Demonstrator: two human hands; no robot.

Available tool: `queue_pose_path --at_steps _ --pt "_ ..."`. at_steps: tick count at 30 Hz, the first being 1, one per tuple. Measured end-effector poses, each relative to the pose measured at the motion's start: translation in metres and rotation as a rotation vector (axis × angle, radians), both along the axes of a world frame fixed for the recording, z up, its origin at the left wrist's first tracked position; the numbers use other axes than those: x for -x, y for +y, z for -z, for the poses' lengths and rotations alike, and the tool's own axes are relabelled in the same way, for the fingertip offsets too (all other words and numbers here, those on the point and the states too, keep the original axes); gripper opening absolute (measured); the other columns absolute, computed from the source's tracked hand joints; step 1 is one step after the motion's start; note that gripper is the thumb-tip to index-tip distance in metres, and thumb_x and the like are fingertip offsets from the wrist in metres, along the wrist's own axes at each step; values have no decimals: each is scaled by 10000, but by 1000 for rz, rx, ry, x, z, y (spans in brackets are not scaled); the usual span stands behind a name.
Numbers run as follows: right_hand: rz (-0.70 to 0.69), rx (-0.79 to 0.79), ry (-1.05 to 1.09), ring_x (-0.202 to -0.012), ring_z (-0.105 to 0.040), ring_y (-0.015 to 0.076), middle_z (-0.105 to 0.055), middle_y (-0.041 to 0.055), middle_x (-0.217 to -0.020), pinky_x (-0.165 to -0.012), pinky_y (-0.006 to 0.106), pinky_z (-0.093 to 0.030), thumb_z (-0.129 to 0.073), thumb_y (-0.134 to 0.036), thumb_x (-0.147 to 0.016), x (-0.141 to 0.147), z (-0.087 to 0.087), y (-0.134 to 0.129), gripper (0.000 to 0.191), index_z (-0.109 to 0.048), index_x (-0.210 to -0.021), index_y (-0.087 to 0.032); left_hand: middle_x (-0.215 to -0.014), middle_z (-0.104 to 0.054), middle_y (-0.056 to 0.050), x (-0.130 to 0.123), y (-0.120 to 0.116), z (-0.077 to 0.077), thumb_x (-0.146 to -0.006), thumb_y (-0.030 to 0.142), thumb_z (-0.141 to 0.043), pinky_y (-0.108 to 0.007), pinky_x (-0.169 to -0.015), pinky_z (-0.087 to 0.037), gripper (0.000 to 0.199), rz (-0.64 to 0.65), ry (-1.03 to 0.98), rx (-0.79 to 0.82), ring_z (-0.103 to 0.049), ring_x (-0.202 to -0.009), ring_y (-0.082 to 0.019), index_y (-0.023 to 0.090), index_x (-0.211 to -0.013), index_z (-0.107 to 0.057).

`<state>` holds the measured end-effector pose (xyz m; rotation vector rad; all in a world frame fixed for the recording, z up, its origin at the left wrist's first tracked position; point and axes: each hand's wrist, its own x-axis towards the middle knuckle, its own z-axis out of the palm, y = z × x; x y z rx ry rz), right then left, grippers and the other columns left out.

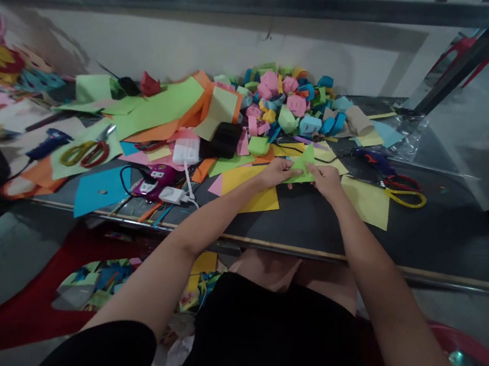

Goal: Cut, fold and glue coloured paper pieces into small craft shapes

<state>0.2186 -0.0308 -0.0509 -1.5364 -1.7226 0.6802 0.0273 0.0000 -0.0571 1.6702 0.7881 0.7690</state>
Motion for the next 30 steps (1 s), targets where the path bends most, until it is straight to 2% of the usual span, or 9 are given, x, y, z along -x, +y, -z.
queue_pose_path --at_steps 6,9,11,14,19,22,24,27,30 --pt "-22 -168 -218 -574 -536 188 -525 59 -498 -579 311 -326 -251 -906 -869 -4 3 4 812 -471 -489 -224 -521 -574 16 0 0 2 -785 696 -731 -193 -450 -376 583 -18 -32 23 -531 -433 -67 148 -644 -594" --pt "22 -223 -324 -612 -554 210 -562 85 -549 -591 321 -313 -173 -871 -907 -6 7 6 814 -489 -525 -224 -495 -558 7 3 -2 3 -851 717 -642 -201 -405 -328 605 -14 -15 23 -467 -389 -61 154 -639 -581" --pt "52 -223 -359 -624 -561 217 -579 95 -567 -591 324 -307 -155 -859 -916 -6 8 7 813 -494 -536 -226 -448 -470 40 3 -4 2 -859 714 -631 -200 -380 -277 615 -42 17 -22 -410 -360 -50 174 -589 -513" --pt "74 -224 -347 -630 -562 217 -585 94 -571 -588 324 -306 -147 -861 -914 -6 10 7 804 -485 -545 -232 -442 -339 79 2 -5 2 -857 707 -631 -196 -381 -266 633 -81 34 -98 -407 -358 -48 202 -551 -401" --pt "200 -228 -224 -566 -508 212 -444 61 -465 -577 339 -312 -174 -878 -898 -8 13 7 766 -366 -482 -264 -508 -356 83 -2 -2 9 -834 760 -597 -200 -379 -294 617 -175 -17 -165 -443 -372 -58 206 -617 -434" --pt "236 -186 -9 -491 -429 182 -312 11 -415 -548 340 -313 -266 -917 -857 -6 12 6 758 -306 -443 -282 -470 -310 89 0 4 14 -818 807 -561 -197 -384 -286 660 -312 -34 -236 -476 -375 -76 215 -599 -367" --pt "158 -92 277 -431 -345 147 -253 -21 -399 -501 325 -294 -262 -947 -826 -3 8 5 767 -278 -443 -284 -450 -312 85 2 7 16 -828 823 -526 -202 -389 -277 672 -376 -34 -282 -501 -380 -90 218 -595 -347" --pt "-106 137 728 -389 -269 122 -220 -45 -397 -446 305 -272 -233 -973 -798 -2 -3 3 771 -244 -470 -276 -447 -339 76 3 9 17 -852 822 -491 -217 -394 -277 663 -420 -30 -329 -527 -392 -105 221 -603 -362" --pt "-382 299 1033 -404 -317 134 -238 -41 -407 -447 300 -315 -256 -981 -784 -8 -12 1 772 -264 -483 -271 -465 -337 72 3 8 18 -867 806 -495 -228 -398 -274 655 -431 -28 -354 -542 -405 -112 224 -608 -347"
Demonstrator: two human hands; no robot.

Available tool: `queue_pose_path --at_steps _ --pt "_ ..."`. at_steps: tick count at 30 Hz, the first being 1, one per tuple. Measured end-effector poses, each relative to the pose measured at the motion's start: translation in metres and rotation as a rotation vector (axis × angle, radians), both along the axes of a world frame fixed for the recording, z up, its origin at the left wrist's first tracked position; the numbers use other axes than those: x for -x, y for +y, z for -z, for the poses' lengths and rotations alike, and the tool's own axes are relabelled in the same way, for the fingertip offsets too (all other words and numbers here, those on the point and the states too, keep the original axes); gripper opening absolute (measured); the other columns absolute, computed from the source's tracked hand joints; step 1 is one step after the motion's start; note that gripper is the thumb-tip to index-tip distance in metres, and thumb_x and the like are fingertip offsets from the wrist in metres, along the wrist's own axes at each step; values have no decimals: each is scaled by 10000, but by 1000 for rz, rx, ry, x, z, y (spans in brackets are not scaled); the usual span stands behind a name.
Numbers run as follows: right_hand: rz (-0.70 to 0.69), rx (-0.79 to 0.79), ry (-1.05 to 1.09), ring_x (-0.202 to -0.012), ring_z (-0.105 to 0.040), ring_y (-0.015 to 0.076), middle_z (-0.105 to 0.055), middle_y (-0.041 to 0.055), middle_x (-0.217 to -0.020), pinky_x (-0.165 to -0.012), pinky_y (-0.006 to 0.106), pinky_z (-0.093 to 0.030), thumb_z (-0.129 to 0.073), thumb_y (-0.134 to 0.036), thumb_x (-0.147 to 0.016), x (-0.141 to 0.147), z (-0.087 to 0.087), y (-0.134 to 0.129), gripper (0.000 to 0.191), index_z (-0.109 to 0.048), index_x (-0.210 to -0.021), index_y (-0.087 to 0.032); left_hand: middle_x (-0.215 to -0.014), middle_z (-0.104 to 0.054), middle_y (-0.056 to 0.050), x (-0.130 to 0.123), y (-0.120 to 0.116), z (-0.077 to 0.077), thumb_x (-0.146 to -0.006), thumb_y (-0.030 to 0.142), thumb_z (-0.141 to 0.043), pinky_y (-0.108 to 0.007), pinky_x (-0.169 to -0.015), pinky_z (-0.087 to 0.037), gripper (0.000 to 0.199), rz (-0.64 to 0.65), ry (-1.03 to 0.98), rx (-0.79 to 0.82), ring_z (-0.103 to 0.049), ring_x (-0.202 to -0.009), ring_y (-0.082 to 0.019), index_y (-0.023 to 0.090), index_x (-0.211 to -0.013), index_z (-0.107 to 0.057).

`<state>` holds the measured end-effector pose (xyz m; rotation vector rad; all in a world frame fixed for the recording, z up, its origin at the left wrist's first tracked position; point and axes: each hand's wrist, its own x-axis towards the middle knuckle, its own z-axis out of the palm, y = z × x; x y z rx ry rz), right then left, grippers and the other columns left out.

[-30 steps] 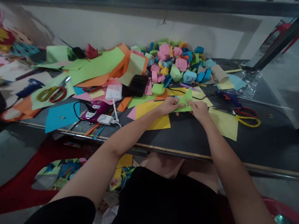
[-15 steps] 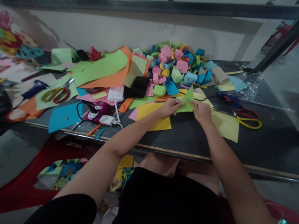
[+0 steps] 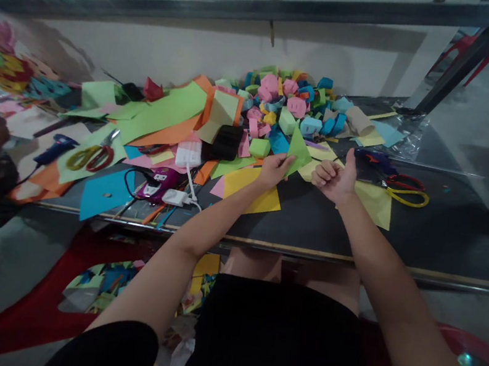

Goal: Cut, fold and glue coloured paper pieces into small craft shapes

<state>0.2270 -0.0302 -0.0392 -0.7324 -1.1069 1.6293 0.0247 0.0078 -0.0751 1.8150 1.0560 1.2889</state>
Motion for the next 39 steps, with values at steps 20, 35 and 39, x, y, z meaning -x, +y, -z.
queue_pose_path --at_steps 20,35,39 --pt "119 -146 -389 -771 -547 240 -470 56 -605 -704 393 -482 -217 -975 -794 -2 -15 -12 777 -373 -524 -263 -475 -376 54 2 0 -1 -936 621 -566 -234 -444 -285 545 7 48 25 -505 -468 -103 225 -608 -386" --pt "198 -309 -448 -671 -539 122 -627 -5 -779 -627 279 -469 -816 -692 -652 18 21 4 550 -655 -865 -211 -575 -595 62 -3 -12 -8 -963 522 -616 -194 -435 -390 433 314 -130 301 -538 -421 -71 177 -1222 -591" --pt "133 -298 -501 -659 -539 129 -635 5 -725 -606 273 -449 -753 -769 -685 16 17 0 583 -676 -825 -209 -625 -643 39 -4 -12 -9 -938 525 -653 -184 -447 -394 446 338 -117 293 -561 -453 -63 158 -1188 -610"
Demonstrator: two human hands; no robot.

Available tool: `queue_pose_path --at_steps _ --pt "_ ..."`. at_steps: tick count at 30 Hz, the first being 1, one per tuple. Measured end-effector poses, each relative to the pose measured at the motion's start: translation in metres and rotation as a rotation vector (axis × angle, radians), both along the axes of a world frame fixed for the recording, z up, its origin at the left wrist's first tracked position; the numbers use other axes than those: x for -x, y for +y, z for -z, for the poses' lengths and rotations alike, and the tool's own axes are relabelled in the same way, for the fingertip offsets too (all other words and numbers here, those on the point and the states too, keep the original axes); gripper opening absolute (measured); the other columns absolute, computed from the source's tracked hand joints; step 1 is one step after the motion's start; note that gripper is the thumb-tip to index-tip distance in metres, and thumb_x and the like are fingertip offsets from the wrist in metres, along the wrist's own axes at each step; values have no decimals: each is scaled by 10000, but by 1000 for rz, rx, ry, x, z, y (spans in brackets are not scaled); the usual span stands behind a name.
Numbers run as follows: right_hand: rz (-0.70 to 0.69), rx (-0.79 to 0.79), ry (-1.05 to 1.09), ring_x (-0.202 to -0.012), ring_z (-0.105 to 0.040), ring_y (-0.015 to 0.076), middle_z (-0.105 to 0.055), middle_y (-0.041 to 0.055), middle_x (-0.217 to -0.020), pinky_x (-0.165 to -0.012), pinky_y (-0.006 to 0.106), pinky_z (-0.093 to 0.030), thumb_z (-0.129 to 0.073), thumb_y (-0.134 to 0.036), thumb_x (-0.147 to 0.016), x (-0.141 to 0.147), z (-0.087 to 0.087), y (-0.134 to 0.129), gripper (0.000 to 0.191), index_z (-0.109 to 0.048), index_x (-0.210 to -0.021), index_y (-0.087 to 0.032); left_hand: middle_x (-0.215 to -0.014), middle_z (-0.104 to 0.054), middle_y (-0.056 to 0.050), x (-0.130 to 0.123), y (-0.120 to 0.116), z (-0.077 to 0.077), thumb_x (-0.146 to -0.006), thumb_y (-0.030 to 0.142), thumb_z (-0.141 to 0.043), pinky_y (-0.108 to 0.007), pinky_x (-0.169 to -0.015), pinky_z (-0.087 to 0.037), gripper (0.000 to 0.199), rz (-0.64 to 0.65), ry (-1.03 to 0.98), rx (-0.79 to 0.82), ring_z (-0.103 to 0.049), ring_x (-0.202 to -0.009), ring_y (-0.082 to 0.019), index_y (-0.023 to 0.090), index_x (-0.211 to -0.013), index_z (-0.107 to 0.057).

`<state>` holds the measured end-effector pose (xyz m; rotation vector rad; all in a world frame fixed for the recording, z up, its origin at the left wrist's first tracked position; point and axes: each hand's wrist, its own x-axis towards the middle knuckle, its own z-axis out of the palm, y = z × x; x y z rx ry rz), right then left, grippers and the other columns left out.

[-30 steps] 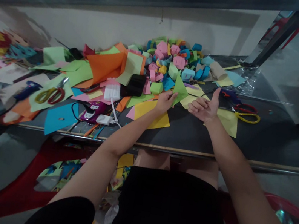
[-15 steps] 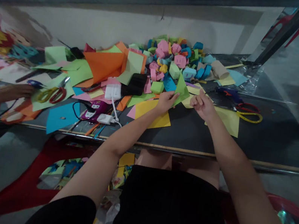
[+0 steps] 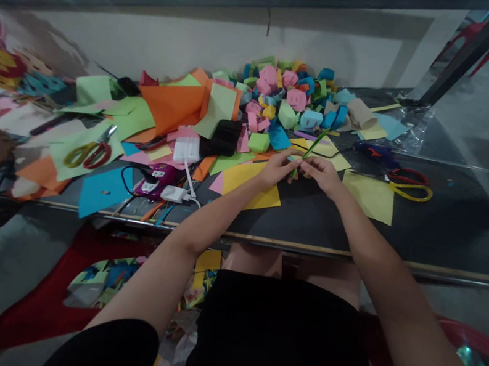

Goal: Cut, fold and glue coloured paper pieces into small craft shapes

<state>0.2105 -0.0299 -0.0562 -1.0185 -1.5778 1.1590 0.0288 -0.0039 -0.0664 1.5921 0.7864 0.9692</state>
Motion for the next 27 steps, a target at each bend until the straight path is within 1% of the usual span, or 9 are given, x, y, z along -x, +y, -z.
queue_pose_path --at_steps 5,7,9,12,15,17,20,24,27 --pt "75 8 8 -665 -564 147 -622 17 -701 -620 291 -472 -699 -848 -661 0 3 2 647 -631 -761 -213 -671 -679 24 0 2 2 -882 483 -732 -190 -506 -440 471 1 5 -29 -594 -511 -71 155 -1197 -611" --pt "160 -41 14 -725 -601 168 -648 26 -774 -654 305 -494 -739 -814 -642 -1 6 5 632 -642 -858 -227 -691 -689 17 0 1 3 -862 456 -753 -200 -533 -458 483 -9 4 -50 -598 -529 -76 155 -1211 -609" --pt "244 -94 9 -814 -633 191 -689 45 -907 -682 316 -506 -783 -746 -638 -2 7 8 644 -650 -1022 -247 -695 -689 18 0 1 4 -859 438 -753 -207 -550 -467 480 -25 8 -64 -589 -528 -75 158 -1221 -608" --pt "312 -115 -25 -907 -648 221 -714 86 -1064 -685 328 -509 -741 -700 -710 -4 7 8 632 -652 -1141 -247 -707 -697 14 -1 3 7 -864 419 -743 -212 -569 -476 470 -32 14 -76 -596 -542 -80 163 -1233 -606" --pt "324 -103 -62 -944 -651 240 -721 112 -1103 -689 336 -520 -693 -704 -754 -6 6 7 599 -675 -1123 -232 -730 -713 9 -1 3 7 -852 395 -754 -214 -582 -480 474 -45 33 -83 -602 -546 -81 163 -1239 -607" --pt "320 -111 -72 -946 -649 236 -719 108 -1136 -681 328 -524 -704 -712 -743 -5 6 6 631 -669 -1169 -248 -733 -718 13 -1 2 6 -828 389 -780 -212 -583 -473 502 -66 61 -96 -597 -533 -76 165 -1243 -608" --pt "315 -144 -66 -948 -653 227 -705 91 -1200 -673 317 -535 -732 -725 -716 -5 7 6 699 -640 -1256 -290 -697 -704 36 0 1 5 -791 390 -820 -210 -576 -457 627 -79 93 -123 -599 -529 -82 172 -1325 -573" --pt "295 -147 -51 -966 -671 239 -709 91 -1210 -708 335 -565 -750 -707 -724 -5 7 6 668 -661 -1238 -290 -645 -678 59 1 2 6 -778 369 -837 -217 -567 -447 790 -77 99 -144 -599 -526 -98 188 -1461 -482" --pt "293 -135 -16 -964 -686 246 -721 106 -1209 -738 358 -583 -770 -678 -721 -4 6 5 650 -685 -1215 -266 -642 -671 57 1 2 6 -795 351 -821 -222 -568 -449 771 -79 97 -152 -603 -527 -103 193 -1471 -487"
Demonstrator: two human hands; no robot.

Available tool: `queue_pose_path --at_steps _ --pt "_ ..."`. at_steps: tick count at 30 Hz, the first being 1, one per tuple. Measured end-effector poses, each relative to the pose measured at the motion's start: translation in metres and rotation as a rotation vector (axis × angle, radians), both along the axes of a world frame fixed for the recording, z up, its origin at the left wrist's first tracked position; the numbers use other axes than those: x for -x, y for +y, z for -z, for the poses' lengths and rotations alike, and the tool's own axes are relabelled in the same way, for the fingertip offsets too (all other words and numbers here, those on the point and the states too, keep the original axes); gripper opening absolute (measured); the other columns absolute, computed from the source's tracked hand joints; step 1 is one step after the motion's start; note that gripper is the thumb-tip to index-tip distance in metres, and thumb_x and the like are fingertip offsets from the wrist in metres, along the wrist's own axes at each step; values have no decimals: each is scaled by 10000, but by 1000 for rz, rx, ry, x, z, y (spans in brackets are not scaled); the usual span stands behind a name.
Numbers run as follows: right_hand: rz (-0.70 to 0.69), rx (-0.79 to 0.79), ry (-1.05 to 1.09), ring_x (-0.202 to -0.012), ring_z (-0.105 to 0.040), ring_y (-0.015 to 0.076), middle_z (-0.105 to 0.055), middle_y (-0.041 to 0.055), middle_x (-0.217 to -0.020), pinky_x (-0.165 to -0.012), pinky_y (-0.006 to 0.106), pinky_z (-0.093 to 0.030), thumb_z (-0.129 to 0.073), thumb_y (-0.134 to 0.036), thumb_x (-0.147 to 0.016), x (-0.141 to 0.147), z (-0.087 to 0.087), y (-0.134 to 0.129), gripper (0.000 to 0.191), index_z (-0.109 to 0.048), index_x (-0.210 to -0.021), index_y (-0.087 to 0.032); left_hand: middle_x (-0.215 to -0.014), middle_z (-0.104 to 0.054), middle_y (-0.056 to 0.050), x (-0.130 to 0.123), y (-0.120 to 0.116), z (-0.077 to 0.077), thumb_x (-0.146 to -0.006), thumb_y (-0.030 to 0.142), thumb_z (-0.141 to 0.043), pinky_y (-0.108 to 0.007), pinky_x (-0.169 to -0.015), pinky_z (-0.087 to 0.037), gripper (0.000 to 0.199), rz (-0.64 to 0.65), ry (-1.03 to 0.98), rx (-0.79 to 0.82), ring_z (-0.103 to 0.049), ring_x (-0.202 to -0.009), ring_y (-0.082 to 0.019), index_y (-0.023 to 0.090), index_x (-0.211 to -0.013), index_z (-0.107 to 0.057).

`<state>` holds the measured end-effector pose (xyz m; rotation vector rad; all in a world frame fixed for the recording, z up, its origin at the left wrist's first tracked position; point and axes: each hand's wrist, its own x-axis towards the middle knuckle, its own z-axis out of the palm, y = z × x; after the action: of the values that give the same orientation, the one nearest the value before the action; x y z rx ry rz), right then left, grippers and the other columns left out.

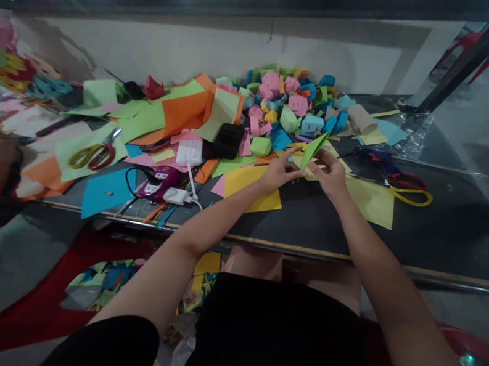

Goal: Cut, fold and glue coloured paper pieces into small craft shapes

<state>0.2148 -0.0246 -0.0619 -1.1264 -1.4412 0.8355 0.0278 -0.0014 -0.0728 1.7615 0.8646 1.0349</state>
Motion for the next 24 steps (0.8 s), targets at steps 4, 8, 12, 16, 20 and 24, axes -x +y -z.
queue_pose_path --at_steps 4,8,12,16,20,24 --pt "4 13 46 -998 -704 259 -752 117 -1174 -812 401 -603 -781 -676 -699 2 -1 -2 655 -728 -1168 -221 -631 -657 53 -1 -3 -1 -819 329 -796 -216 -556 -436 698 -23 -3 2 -598 -520 -101 196 -1445 -519" --pt "11 2 55 -930 -727 249 -784 114 -1084 -850 434 -614 -758 -679 -727 3 -2 -3 622 -761 -1113 -191 -671 -684 41 -2 -4 -2 -810 349 -808 -220 -559 -448 707 -39 -6 -1 -602 -519 -103 211 -1438 -512" --pt "71 -11 23 -810 -734 224 -793 102 -980 -824 424 -616 -723 -645 -779 2 -3 -3 534 -777 -1039 -182 -662 -670 35 -2 -2 -3 -846 358 -775 -223 -529 -440 665 -57 -50 -1 -594 -501 -106 191 -1431 -505" --pt "133 7 -39 -687 -718 211 -766 84 -815 -705 378 -599 -689 -619 -797 2 -5 -3 453 -761 -865 -177 -632 -638 52 -1 -1 -1 -842 392 -777 -222 -527 -449 634 -47 -57 -43 -604 -501 -105 196 -1393 -531" --pt "226 6 -49 -630 -692 201 -712 43 -692 -672 360 -588 -703 -497 -790 3 -6 -3 308 -716 -786 -190 -625 -611 61 0 2 4 -926 460 -667 -217 -527 -459 541 -68 -44 -48 -615 -502 -99 221 -1393 -536" --pt "286 -14 -81 -615 -663 194 -649 14 -630 -650 343 -543 -681 -374 -782 3 -6 -4 180 -664 -739 -200 -597 -608 65 0 7 8 -970 392 -589 -223 -536 -480 496 -137 10 -39 -629 -495 -111 213 -1427 -514"
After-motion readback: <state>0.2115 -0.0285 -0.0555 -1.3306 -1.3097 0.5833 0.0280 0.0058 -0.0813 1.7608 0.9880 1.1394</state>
